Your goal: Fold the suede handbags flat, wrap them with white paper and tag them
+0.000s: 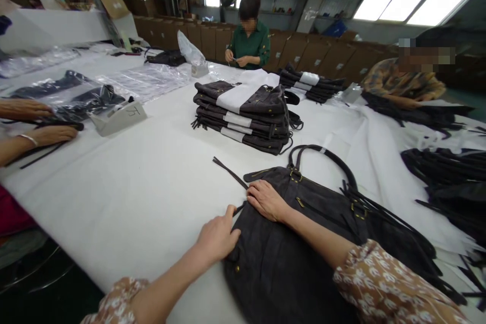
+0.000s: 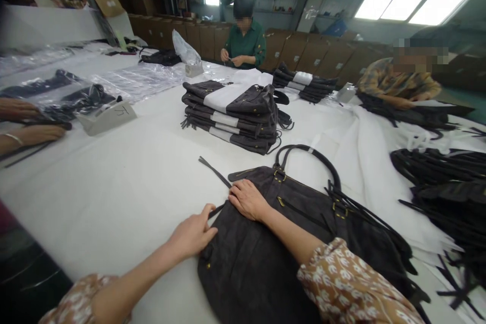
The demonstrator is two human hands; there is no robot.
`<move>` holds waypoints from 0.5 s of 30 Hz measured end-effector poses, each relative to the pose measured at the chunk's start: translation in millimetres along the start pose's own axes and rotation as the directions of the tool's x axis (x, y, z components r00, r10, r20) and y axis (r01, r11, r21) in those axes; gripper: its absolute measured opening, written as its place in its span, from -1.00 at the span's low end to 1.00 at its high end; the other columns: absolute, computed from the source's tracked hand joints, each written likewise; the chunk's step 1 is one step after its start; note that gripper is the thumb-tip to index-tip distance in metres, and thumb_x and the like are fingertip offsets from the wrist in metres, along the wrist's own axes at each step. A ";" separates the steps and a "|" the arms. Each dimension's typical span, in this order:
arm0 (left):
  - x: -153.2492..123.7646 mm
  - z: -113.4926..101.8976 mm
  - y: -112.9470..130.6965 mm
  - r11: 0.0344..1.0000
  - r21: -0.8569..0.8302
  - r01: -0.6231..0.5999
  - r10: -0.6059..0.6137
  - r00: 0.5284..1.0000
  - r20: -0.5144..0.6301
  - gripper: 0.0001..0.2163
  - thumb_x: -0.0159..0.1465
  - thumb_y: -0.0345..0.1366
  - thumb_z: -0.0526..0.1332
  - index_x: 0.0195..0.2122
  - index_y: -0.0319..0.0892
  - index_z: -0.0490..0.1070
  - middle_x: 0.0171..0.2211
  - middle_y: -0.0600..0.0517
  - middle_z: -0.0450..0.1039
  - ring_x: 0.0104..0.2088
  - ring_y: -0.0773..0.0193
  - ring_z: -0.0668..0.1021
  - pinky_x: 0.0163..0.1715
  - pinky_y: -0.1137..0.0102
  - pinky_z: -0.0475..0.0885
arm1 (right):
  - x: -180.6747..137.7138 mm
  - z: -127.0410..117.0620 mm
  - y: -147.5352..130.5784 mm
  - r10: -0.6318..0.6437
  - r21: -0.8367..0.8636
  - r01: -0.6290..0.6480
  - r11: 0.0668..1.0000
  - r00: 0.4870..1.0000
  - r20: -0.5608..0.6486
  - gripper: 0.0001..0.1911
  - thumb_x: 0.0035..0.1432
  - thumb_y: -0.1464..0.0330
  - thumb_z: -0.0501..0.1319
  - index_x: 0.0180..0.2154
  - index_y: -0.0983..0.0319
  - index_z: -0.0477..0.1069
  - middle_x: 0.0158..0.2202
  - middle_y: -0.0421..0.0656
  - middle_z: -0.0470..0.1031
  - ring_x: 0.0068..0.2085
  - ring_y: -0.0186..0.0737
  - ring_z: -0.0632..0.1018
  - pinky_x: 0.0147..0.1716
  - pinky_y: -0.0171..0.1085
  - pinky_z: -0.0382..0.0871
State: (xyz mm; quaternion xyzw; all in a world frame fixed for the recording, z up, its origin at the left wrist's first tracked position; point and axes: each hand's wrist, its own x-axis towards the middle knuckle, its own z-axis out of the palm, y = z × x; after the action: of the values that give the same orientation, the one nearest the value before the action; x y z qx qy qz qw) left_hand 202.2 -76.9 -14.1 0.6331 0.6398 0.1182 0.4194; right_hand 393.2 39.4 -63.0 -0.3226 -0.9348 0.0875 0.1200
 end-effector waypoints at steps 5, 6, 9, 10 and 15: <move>-16.2 18.9 58.1 0.768 0.496 -0.405 0.405 0.907 0.113 -0.64 0.21 -0.48 -0.01 0.02 -0.23 0.35 0.02 -0.25 0.37 0.04 -0.04 0.43 0.04 0.12 0.30 | -4.8 -1.0 -1.1 0.006 -0.025 -0.006 1.000 1.000 -0.027 -0.71 0.35 0.24 -0.03 -0.18 0.22 0.39 -0.13 -0.06 0.39 -0.10 -0.16 0.37 0.05 -0.08 0.16; -17.3 32.4 61.1 0.750 0.518 -0.412 0.374 0.909 0.182 -0.62 0.24 -0.39 0.04 0.08 -0.27 0.32 0.08 -0.30 0.34 0.10 -0.12 0.39 0.06 0.07 0.29 | -6.0 -1.0 -0.7 0.007 -0.029 -0.008 1.000 0.999 -0.034 -0.72 0.35 0.24 -0.02 -0.17 0.22 0.39 -0.12 -0.06 0.39 -0.10 -0.16 0.37 0.05 -0.09 0.17; -15.2 75.7 50.2 0.711 0.623 -0.325 0.239 0.946 0.220 -0.26 0.17 -0.08 0.21 0.29 -0.36 0.03 0.27 -0.45 0.02 0.26 -0.39 0.11 0.17 -0.14 0.10 | -9.0 0.6 1.7 0.014 -0.033 -0.016 0.999 0.999 -0.052 -0.72 0.33 0.24 0.00 -0.12 0.22 0.40 -0.11 -0.07 0.41 -0.09 -0.16 0.38 0.05 -0.10 0.18; -13.4 87.4 43.0 0.702 0.644 -0.304 0.221 0.953 0.209 -0.18 0.13 -0.02 0.24 0.31 -0.36 -0.03 0.30 -0.45 -0.06 0.28 -0.42 0.04 0.18 -0.18 0.03 | -9.8 1.4 2.6 0.018 -0.032 -0.020 0.999 0.998 -0.058 -0.72 0.32 0.24 0.02 -0.09 0.21 0.40 -0.10 -0.07 0.42 -0.08 -0.16 0.39 0.05 -0.10 0.18; -6.9 113.1 19.0 0.666 0.689 -0.286 0.292 0.950 0.112 -0.12 0.06 0.09 0.25 0.29 -0.32 0.01 0.29 -0.43 -0.01 0.25 -0.43 0.12 0.17 -0.16 0.05 | -13.8 -2.5 1.0 0.051 -0.015 -0.052 0.999 0.994 -0.093 -0.63 0.29 0.24 0.06 0.07 0.22 0.32 -0.02 -0.09 0.44 -0.01 -0.20 0.42 0.07 -0.18 0.21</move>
State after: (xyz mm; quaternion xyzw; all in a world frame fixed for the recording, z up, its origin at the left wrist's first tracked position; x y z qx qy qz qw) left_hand 292.3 -122.9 -68.5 0.8366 0.5299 -0.0638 0.1231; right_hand 405.0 31.7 -63.1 -0.3513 -0.9203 0.0675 0.1583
